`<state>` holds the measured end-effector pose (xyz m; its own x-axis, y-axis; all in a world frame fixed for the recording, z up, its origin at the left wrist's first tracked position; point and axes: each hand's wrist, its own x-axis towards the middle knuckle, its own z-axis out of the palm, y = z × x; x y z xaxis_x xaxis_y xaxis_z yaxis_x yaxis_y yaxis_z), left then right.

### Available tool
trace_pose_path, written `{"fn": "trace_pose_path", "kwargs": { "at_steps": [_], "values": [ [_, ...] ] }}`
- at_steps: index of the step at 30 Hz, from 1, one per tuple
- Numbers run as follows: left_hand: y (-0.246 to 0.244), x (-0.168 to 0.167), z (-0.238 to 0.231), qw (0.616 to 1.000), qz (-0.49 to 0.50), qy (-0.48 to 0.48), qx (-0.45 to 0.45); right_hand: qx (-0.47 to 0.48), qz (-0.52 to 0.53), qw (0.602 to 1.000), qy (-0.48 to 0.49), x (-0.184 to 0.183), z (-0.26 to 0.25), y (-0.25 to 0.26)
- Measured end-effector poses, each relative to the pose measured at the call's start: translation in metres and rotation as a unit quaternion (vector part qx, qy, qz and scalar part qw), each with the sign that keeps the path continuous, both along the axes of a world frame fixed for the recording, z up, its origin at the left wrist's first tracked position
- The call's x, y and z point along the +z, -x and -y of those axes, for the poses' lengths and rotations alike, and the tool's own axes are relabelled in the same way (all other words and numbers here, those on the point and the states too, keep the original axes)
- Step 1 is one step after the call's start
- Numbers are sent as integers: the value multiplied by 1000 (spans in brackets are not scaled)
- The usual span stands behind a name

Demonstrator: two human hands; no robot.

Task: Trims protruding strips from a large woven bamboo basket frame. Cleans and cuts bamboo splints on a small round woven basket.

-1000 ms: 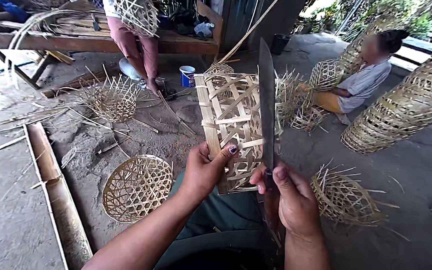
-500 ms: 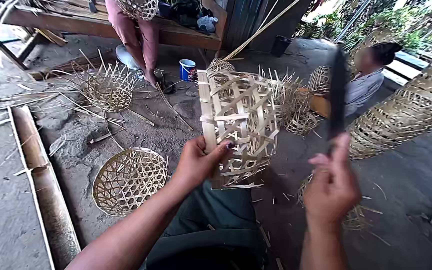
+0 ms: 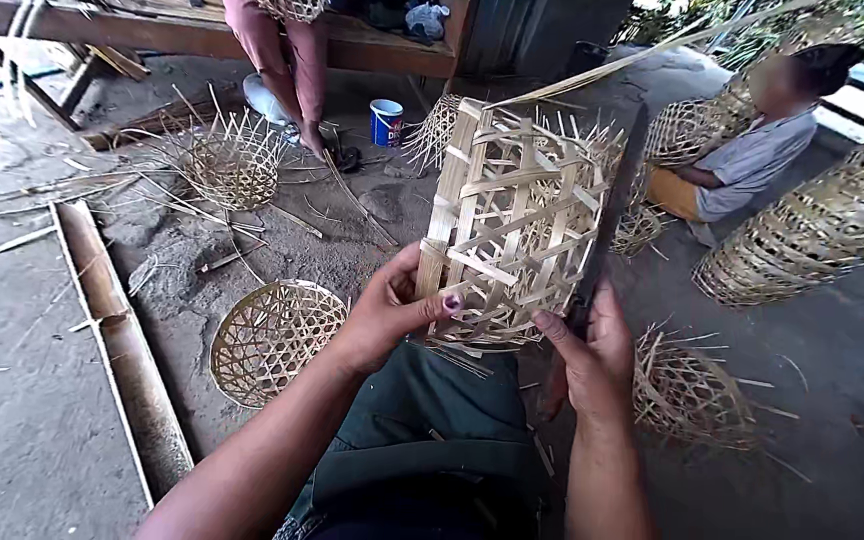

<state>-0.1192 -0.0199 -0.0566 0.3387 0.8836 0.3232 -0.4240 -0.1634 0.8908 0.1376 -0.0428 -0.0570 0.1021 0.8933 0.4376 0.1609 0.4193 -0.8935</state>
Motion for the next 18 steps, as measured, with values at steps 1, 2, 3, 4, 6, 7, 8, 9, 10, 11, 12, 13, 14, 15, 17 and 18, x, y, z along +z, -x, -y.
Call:
{"fn": "trace_pose_path", "kwargs": {
  "at_steps": [1,2,3,4,6,7,8,9,10,11,12,13,14,15,17,18],
  "values": [
    [3,5,2,1000,5,15,25,10,-11,1000,7,0,-2,3],
    [4,10,4,998,-4,22,53,25,-22,999,12,1,-4,6],
    [6,13,5,997,-24,12,77,36,-29,999,14,1,-6,9],
    [7,15,5,994,-43,-12,97,46,-35,998,15,0,-7,11],
    [8,16,6,987,-64,-49,135,63,-39,997,19,-3,-11,14],
    [8,16,6,985,-64,-54,153,71,-41,996,21,-5,-12,16],
    [7,16,7,982,-63,-52,170,79,-43,996,25,-8,-14,19],
    [5,15,7,980,-61,-46,185,84,-48,995,34,-10,-14,21],
    [3,14,8,977,-59,-40,200,86,-55,994,42,-13,-15,24],
    [1,13,8,975,-59,-32,214,87,-60,993,48,-15,-16,25],
    [-2,13,9,972,-60,-25,228,85,-61,993,50,-17,-17,26],
    [-4,13,9,968,-60,-19,242,79,-58,994,45,-17,-18,26],
    [-6,13,8,964,-63,-17,259,61,-44,997,33,-17,-18,28],
    [-8,14,7,960,-62,-22,273,29,-17,999,10,-15,-16,30],
    [-12,16,4,954,-50,-45,291,-64,58,994,-61,-10,-9,36],
    [-15,18,3,953,-33,-56,296,-91,79,988,-97,-4,-4,39]
  ]
}}
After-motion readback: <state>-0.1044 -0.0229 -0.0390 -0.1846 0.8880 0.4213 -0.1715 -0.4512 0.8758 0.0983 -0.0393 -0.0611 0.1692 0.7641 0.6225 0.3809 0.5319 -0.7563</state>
